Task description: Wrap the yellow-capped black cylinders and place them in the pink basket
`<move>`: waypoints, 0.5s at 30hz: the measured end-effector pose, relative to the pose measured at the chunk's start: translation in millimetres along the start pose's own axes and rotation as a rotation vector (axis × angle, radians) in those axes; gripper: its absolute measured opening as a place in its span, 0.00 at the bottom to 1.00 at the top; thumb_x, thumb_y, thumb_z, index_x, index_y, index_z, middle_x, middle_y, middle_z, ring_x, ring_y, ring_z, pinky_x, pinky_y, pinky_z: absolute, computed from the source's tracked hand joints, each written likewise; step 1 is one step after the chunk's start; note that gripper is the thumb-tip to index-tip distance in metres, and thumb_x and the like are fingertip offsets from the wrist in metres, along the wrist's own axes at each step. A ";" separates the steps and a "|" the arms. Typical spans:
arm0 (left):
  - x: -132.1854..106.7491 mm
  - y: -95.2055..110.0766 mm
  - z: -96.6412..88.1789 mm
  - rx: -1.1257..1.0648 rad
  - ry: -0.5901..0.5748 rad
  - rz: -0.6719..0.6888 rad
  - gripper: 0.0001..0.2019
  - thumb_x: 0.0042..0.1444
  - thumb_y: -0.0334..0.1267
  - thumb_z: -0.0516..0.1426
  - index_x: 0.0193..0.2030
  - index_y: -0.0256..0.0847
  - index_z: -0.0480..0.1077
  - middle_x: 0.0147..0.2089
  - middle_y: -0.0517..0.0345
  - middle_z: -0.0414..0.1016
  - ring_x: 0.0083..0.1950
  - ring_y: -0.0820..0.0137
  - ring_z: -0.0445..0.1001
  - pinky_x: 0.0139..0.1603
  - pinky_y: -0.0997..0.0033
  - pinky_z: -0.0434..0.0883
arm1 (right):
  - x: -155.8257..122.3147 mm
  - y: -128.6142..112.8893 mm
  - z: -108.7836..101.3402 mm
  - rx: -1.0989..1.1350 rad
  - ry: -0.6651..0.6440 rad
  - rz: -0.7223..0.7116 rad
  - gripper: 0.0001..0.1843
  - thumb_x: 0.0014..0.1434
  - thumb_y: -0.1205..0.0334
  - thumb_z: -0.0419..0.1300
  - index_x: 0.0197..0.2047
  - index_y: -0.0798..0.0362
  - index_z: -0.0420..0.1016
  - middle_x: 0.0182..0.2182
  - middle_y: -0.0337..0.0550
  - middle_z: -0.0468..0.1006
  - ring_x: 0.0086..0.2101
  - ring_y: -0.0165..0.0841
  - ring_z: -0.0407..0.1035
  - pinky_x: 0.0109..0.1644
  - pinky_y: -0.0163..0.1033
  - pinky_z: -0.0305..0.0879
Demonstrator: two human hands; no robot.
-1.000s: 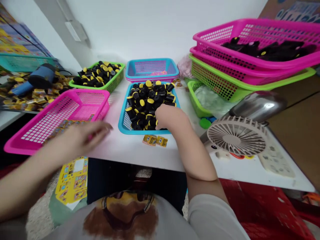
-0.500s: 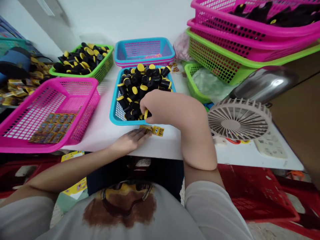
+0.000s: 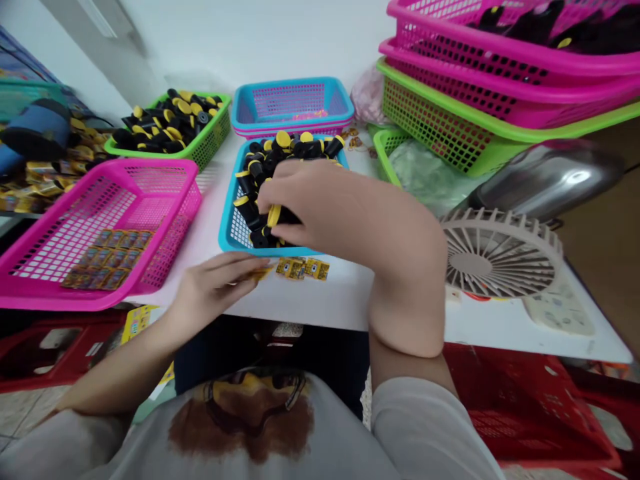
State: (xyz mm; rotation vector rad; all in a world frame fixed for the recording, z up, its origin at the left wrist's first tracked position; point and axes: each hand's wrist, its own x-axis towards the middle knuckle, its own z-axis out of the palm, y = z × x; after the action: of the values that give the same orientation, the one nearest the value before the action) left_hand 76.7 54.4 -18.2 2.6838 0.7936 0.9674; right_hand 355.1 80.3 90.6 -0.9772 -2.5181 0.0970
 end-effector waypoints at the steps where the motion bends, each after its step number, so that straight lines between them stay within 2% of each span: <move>1: 10.7 3.9 -12.0 -0.074 0.109 0.008 0.08 0.70 0.32 0.64 0.53 0.41 0.82 0.51 0.53 0.87 0.49 0.70 0.88 0.51 0.75 0.85 | 1.2 -2.6 -3.7 -0.024 0.090 0.030 0.06 0.63 0.61 0.71 0.42 0.38 0.83 0.45 0.36 0.87 0.43 0.35 0.81 0.49 0.42 0.81; 3: 39.4 8.0 -33.9 -0.136 0.347 0.082 0.04 0.63 0.30 0.70 0.42 0.43 0.83 0.44 0.60 0.88 0.44 0.73 0.87 0.45 0.76 0.84 | 4.2 -8.0 -6.4 -0.058 0.305 0.117 0.06 0.65 0.60 0.71 0.45 0.38 0.83 0.49 0.38 0.86 0.49 0.38 0.81 0.55 0.45 0.81; 4: 56.4 7.6 -43.1 -0.123 0.486 0.121 0.06 0.60 0.30 0.72 0.38 0.44 0.82 0.41 0.63 0.87 0.42 0.75 0.86 0.43 0.76 0.84 | 6.0 -10.4 -5.6 -0.063 0.414 0.153 0.06 0.66 0.59 0.71 0.46 0.38 0.83 0.49 0.39 0.86 0.50 0.39 0.80 0.55 0.46 0.81; 6: 92.0 1.5 -58.2 -0.072 0.724 0.200 0.09 0.56 0.29 0.74 0.38 0.46 0.82 0.37 0.69 0.87 0.37 0.77 0.85 0.37 0.76 0.82 | 9.6 -13.5 -1.2 -0.077 0.624 0.176 0.05 0.68 0.58 0.70 0.47 0.39 0.83 0.48 0.40 0.86 0.50 0.40 0.80 0.52 0.46 0.83; 8: 124.0 -9.4 -68.1 -0.057 0.894 0.294 0.11 0.55 0.28 0.74 0.42 0.46 0.83 0.32 0.73 0.85 0.32 0.81 0.83 0.32 0.81 0.79 | 12.4 -14.3 3.7 -0.091 0.797 0.149 0.06 0.68 0.59 0.70 0.48 0.41 0.84 0.47 0.41 0.85 0.48 0.39 0.80 0.46 0.44 0.83; 9: 136.7 -15.3 -70.6 -0.066 0.930 0.349 0.13 0.56 0.28 0.74 0.47 0.46 0.84 0.34 0.73 0.85 0.31 0.83 0.82 0.30 0.84 0.77 | 13.4 -13.9 5.4 -0.091 0.866 0.128 0.07 0.67 0.60 0.71 0.48 0.42 0.84 0.46 0.42 0.85 0.47 0.39 0.80 0.42 0.43 0.83; 10: 146.6 -21.1 -71.1 -0.102 0.947 0.389 0.17 0.58 0.29 0.73 0.52 0.47 0.83 0.40 0.71 0.87 0.31 0.84 0.82 0.31 0.87 0.77 | 13.9 -13.0 6.4 -0.082 0.921 0.115 0.07 0.66 0.60 0.71 0.48 0.43 0.85 0.45 0.43 0.85 0.46 0.39 0.80 0.40 0.42 0.82; 12: 158.1 -32.1 -65.7 -0.231 0.931 0.397 0.26 0.61 0.34 0.72 0.64 0.53 0.75 0.58 0.66 0.84 0.36 0.82 0.85 0.38 0.85 0.81 | 14.5 -10.0 6.7 -0.051 1.014 0.108 0.08 0.64 0.61 0.73 0.47 0.44 0.85 0.45 0.43 0.85 0.45 0.38 0.81 0.38 0.42 0.82; 13: 160.5 -37.6 -60.3 -0.312 0.905 0.358 0.30 0.63 0.37 0.71 0.69 0.56 0.69 0.64 0.63 0.81 0.40 0.78 0.87 0.43 0.81 0.84 | 14.8 -8.2 6.5 -0.034 1.061 0.106 0.08 0.63 0.62 0.73 0.47 0.44 0.85 0.45 0.43 0.85 0.44 0.38 0.81 0.37 0.41 0.82; 14: 161.4 -43.5 -53.8 -0.377 0.863 0.315 0.33 0.66 0.40 0.70 0.73 0.58 0.63 0.65 0.61 0.80 0.43 0.74 0.89 0.49 0.74 0.86 | 15.3 -6.2 6.4 -0.013 1.104 0.104 0.09 0.63 0.63 0.74 0.47 0.44 0.85 0.45 0.42 0.85 0.44 0.37 0.81 0.37 0.41 0.82; 15: 161.4 -49.8 -46.8 -0.408 0.797 0.271 0.36 0.68 0.40 0.67 0.76 0.58 0.56 0.60 0.59 0.83 0.45 0.70 0.89 0.55 0.67 0.86 | 16.2 -4.3 6.6 0.016 1.147 0.097 0.10 0.62 0.64 0.74 0.47 0.43 0.86 0.45 0.41 0.85 0.45 0.37 0.81 0.39 0.41 0.83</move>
State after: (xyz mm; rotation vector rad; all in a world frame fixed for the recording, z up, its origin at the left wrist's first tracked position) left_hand 130.1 183.0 88.3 2.0476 0.2672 2.0575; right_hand 339.0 88.3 91.5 -0.7980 -1.4125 -0.3267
